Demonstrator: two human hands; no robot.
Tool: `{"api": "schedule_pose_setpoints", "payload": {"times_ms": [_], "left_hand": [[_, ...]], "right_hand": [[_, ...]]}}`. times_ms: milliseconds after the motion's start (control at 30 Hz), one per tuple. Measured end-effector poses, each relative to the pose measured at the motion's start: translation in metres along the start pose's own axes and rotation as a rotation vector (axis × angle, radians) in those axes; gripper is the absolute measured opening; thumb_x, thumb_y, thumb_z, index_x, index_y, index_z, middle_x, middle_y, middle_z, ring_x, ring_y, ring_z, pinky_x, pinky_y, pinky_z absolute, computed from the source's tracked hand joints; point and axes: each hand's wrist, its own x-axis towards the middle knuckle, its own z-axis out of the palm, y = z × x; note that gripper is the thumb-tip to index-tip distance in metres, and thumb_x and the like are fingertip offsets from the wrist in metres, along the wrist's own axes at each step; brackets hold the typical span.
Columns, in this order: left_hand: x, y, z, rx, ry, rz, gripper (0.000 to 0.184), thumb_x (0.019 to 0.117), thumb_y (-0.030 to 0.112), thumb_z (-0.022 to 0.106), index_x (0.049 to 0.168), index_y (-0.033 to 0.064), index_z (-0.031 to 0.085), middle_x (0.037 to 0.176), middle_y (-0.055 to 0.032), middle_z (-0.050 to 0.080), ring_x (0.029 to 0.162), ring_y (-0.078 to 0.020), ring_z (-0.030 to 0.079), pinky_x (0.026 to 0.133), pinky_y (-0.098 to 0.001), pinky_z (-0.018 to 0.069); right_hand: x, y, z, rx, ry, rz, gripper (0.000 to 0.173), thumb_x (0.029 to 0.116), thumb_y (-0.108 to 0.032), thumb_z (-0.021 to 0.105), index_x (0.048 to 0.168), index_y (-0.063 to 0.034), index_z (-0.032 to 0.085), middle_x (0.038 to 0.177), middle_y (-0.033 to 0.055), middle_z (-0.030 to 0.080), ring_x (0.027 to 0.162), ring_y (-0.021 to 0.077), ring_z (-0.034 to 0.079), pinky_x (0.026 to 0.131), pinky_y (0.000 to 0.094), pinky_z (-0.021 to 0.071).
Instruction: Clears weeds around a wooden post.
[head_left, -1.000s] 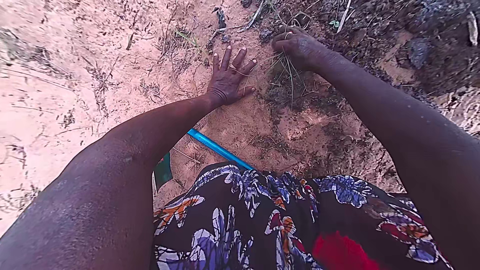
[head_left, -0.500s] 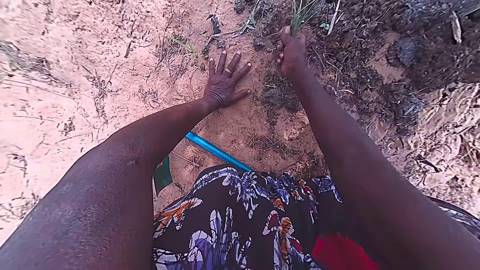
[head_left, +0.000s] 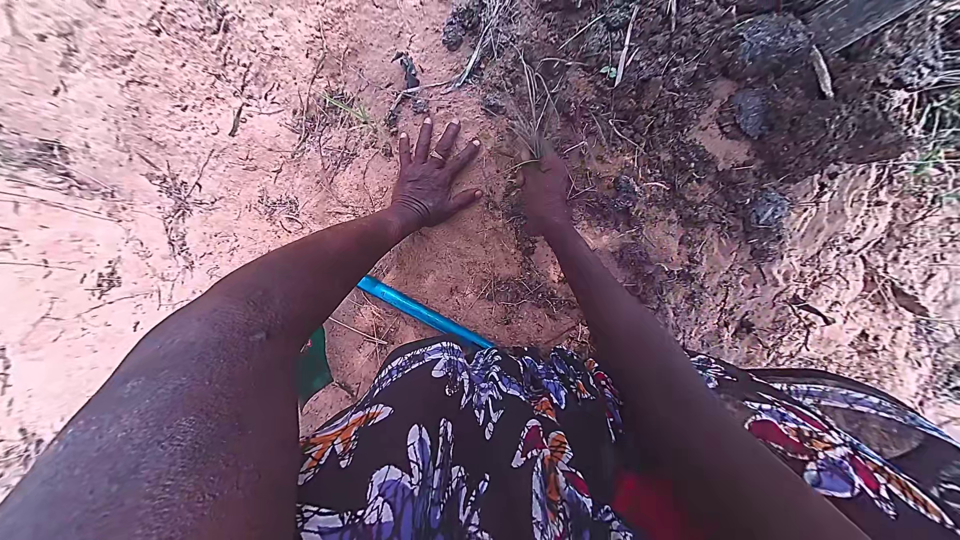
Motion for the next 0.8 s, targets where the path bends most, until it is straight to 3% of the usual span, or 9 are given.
{"api": "schedule_pose_setpoints", "payload": {"times_ms": [100, 167, 267, 333, 400, 467, 633, 733, 800], "left_hand": [[0.002, -0.002, 0.0, 0.006, -0.021, -0.017, 0.082, 0.0914, 0.081, 0.037, 0.162, 0.038, 0.032, 0.172, -0.0094, 0.019, 0.157, -0.0473, 0.007, 0.115, -0.0789, 0.0059], [0.005, 0.006, -0.01, 0.001, -0.108, -0.042, 0.083, 0.0923, 0.078, 0.04, 0.163, 0.0357, 0.028, 0.173, -0.0098, 0.012, 0.157, -0.0468, 0.003, 0.115, -0.0778, 0.0037], [0.008, 0.003, -0.014, -0.003, -0.119, -0.016, 0.083, 0.0933, 0.078, 0.04, 0.163, 0.0346, 0.028, 0.173, -0.013, 0.011, 0.156, -0.0501, 0.003, 0.114, -0.0803, 0.0055], [0.009, 0.003, -0.016, -0.014, -0.163, -0.02, 0.085, 0.093, 0.077, 0.043, 0.164, 0.0345, 0.025, 0.173, -0.0122, 0.007, 0.156, -0.0495, -0.001, 0.114, -0.0791, 0.0042], [0.011, 0.004, -0.021, -0.014, -0.209, -0.033, 0.087, 0.0925, 0.078, 0.042, 0.165, 0.0341, 0.023, 0.174, -0.011, 0.003, 0.156, -0.0492, -0.004, 0.114, -0.0791, 0.0033], [0.014, 0.005, -0.024, -0.012, -0.25, -0.045, 0.088, 0.0924, 0.078, 0.043, 0.165, 0.0347, 0.02, 0.174, -0.0103, 0.0, 0.156, -0.0492, -0.007, 0.113, -0.0799, 0.0027], [0.017, 0.01, -0.034, -0.009, -0.355, -0.088, 0.088, 0.0938, 0.075, 0.048, 0.166, 0.0367, 0.015, 0.174, -0.0085, -0.006, 0.156, -0.0477, -0.012, 0.113, -0.0804, 0.0018], [0.021, 0.013, -0.04, -0.01, -0.396, -0.11, 0.087, 0.0945, 0.072, 0.051, 0.166, 0.0372, 0.014, 0.174, -0.0064, -0.009, 0.156, -0.0472, -0.013, 0.112, -0.0812, 0.0018], [0.021, 0.014, -0.042, -0.013, -0.418, -0.126, 0.087, 0.0951, 0.07, 0.052, 0.166, 0.0376, 0.013, 0.174, -0.0054, -0.011, 0.156, -0.0462, -0.015, 0.112, -0.0814, 0.0024]], "right_hand": [[-0.048, 0.008, -0.009, -0.214, 0.008, -0.184, 0.031, 0.1028, -0.002, 0.048, 0.13, 0.0079, 0.06, 0.099, 0.0254, 0.07, 0.088, 0.0352, 0.07, 0.082, 0.0536, 0.0552], [-0.063, 0.017, -0.02, -0.196, 0.053, -0.231, 0.029, 0.1031, -0.007, 0.052, 0.126, 0.0093, 0.062, 0.095, 0.0243, 0.07, 0.083, 0.0339, 0.069, 0.078, 0.0531, 0.0553], [-0.059, 0.02, -0.053, -0.123, 0.213, -0.176, 0.038, 0.097, -0.025, 0.071, 0.119, 0.0048, 0.062, 0.092, 0.0136, 0.069, 0.082, 0.0186, 0.067, 0.079, 0.042, 0.0566], [-0.047, 0.015, -0.081, -0.218, 0.299, -0.148, 0.039, 0.0931, -0.026, 0.075, 0.117, 0.0029, 0.065, 0.097, 0.0151, 0.07, 0.089, 0.0219, 0.068, 0.084, 0.0453, 0.0546], [-0.027, 0.004, -0.101, -0.385, 0.319, -0.13, 0.034, 0.0944, -0.019, 0.071, 0.121, 0.0022, 0.069, 0.108, 0.0218, 0.073, 0.102, 0.0326, 0.071, 0.092, 0.0532, 0.0531], [-0.003, -0.002, -0.108, -0.542, 0.226, -0.186, 0.03, 0.0965, -0.016, 0.068, 0.123, -0.0009, 0.071, 0.12, 0.0238, 0.071, 0.112, 0.0376, 0.068, 0.099, 0.0553, 0.0503], [0.038, 0.0, -0.09, -0.914, -0.113, -0.238, 0.034, 0.0965, 0.0, 0.058, 0.13, -0.0028, 0.067, 0.143, 0.0254, 0.054, 0.124, 0.0449, 0.06, 0.099, 0.0603, 0.0513], [0.039, 0.011, -0.091, -0.798, -0.015, -0.272, 0.026, 0.0985, 0.001, 0.053, 0.12, 0.0034, 0.068, 0.129, 0.0264, 0.065, 0.12, 0.0448, 0.064, 0.099, 0.0617, 0.05], [0.036, 0.013, -0.096, -0.552, 0.052, -0.193, 0.024, 0.0983, -0.01, 0.062, 0.119, -0.0002, 0.07, 0.118, 0.0231, 0.071, 0.115, 0.0377, 0.067, 0.1, 0.0581, 0.049]]}}
